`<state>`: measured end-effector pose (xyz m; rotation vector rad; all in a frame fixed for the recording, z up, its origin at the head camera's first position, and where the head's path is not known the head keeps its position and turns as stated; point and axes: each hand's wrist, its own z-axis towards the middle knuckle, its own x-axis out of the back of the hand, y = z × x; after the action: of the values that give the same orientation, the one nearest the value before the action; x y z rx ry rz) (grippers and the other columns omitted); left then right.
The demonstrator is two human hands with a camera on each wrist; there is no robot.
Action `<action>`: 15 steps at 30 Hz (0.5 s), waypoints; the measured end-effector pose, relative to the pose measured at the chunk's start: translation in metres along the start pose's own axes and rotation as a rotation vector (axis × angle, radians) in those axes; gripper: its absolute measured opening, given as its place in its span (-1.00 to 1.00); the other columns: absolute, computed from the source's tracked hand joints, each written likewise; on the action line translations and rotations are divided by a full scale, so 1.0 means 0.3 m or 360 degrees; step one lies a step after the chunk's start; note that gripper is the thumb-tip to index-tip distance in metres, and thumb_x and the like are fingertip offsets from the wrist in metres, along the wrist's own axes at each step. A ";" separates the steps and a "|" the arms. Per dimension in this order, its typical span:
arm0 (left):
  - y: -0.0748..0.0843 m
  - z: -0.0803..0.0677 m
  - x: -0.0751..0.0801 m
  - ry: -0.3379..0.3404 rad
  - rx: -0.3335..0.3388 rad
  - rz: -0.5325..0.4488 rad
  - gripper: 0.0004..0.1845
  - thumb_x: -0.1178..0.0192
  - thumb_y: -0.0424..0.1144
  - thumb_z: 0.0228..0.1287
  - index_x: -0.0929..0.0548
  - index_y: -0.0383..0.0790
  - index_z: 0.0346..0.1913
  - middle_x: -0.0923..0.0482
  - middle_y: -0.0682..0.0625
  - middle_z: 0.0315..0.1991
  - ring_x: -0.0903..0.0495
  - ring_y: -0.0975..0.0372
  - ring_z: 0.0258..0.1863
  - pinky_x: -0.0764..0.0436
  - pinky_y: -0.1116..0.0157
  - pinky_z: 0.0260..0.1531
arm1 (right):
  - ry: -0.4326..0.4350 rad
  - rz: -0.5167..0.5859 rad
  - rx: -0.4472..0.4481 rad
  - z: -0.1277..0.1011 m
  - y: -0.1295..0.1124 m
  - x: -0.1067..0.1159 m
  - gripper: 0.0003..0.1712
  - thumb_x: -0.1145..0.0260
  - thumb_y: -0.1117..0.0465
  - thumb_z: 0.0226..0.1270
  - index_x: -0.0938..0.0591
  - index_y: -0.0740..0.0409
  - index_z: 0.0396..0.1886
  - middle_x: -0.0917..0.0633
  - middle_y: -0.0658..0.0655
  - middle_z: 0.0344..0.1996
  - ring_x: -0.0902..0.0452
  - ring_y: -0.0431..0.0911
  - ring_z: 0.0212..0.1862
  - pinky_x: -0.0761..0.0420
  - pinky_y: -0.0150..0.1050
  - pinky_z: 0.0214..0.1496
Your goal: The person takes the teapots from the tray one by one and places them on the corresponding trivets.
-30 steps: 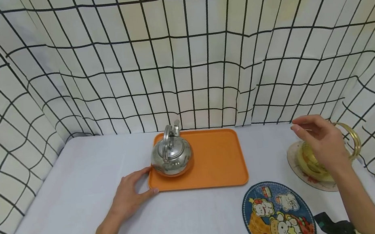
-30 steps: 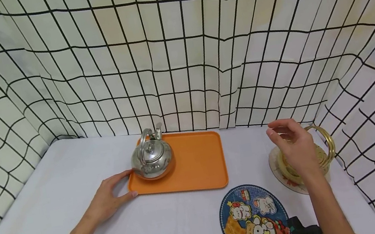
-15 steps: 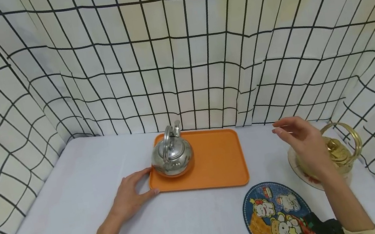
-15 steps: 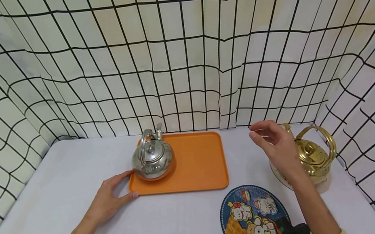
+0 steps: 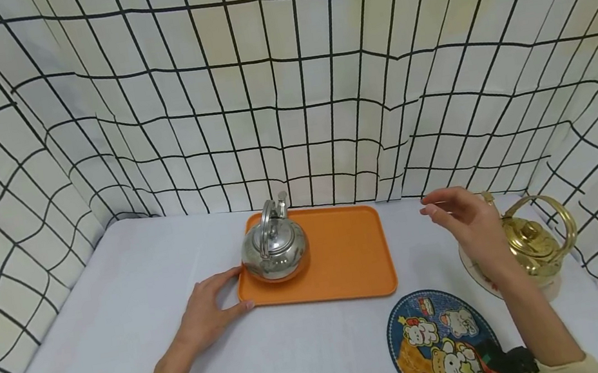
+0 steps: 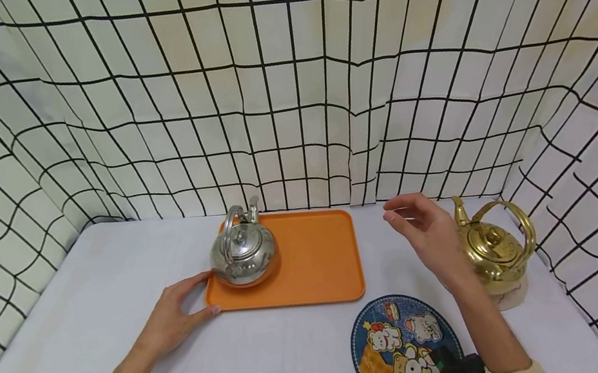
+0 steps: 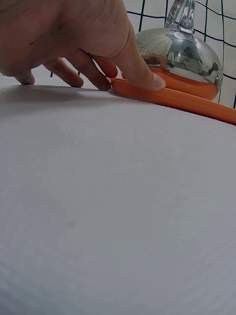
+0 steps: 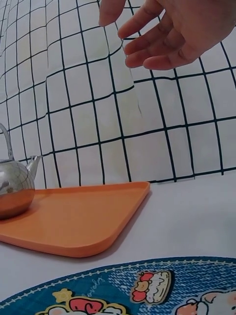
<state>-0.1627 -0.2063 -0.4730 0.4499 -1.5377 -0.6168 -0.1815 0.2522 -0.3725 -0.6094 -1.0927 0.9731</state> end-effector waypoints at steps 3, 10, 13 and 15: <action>0.001 0.002 -0.001 -0.0001 -0.0002 0.0001 -0.21 -0.48 0.00 0.26 -0.46 -0.15 0.50 -0.46 -0.22 0.48 -0.29 -0.23 0.51 -0.27 -0.32 0.51 | -0.0017 0.0028 -0.0020 0.001 -0.001 -0.008 -0.68 -0.25 0.12 0.60 -0.63 0.17 0.19 -0.72 -0.08 0.00 -0.69 -0.39 0.01 -0.64 -0.61 0.09; 0.004 0.001 -0.002 -0.0010 -0.0004 -0.0001 -0.21 -0.48 0.01 0.26 -0.47 -0.16 0.49 -0.46 -0.23 0.48 -0.30 -0.23 0.51 -0.28 -0.32 0.51 | -0.0049 0.0169 -0.0050 0.006 -0.008 -0.035 -0.67 -0.27 0.14 0.59 -0.63 0.22 0.18 -0.72 -0.14 -0.01 -0.70 -0.35 0.00 -0.68 -0.55 0.08; 0.005 0.000 0.001 -0.0007 -0.0005 0.0003 -0.21 -0.48 0.01 0.26 -0.47 -0.16 0.49 -0.46 -0.23 0.48 -0.31 -0.23 0.50 -0.28 -0.32 0.51 | -0.0068 0.0207 -0.0049 0.011 -0.014 -0.048 -0.67 -0.27 0.14 0.58 -0.63 0.21 0.17 -0.72 -0.05 0.02 -0.71 -0.33 0.01 -0.68 -0.53 0.08; 0.005 0.000 0.002 -0.0006 -0.0008 0.0003 -0.21 -0.48 0.01 0.25 -0.47 -0.17 0.49 -0.46 -0.24 0.48 -0.30 -0.23 0.51 -0.27 -0.32 0.51 | -0.0083 0.0227 -0.0043 0.014 -0.018 -0.056 -0.68 -0.28 0.15 0.58 -0.63 0.23 0.16 -0.72 -0.03 0.02 -0.71 -0.31 0.00 -0.69 -0.52 0.08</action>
<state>-0.1628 -0.2055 -0.4716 0.4438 -1.5394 -0.6204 -0.1859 0.2346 -0.3742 -0.6948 -1.1217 1.1038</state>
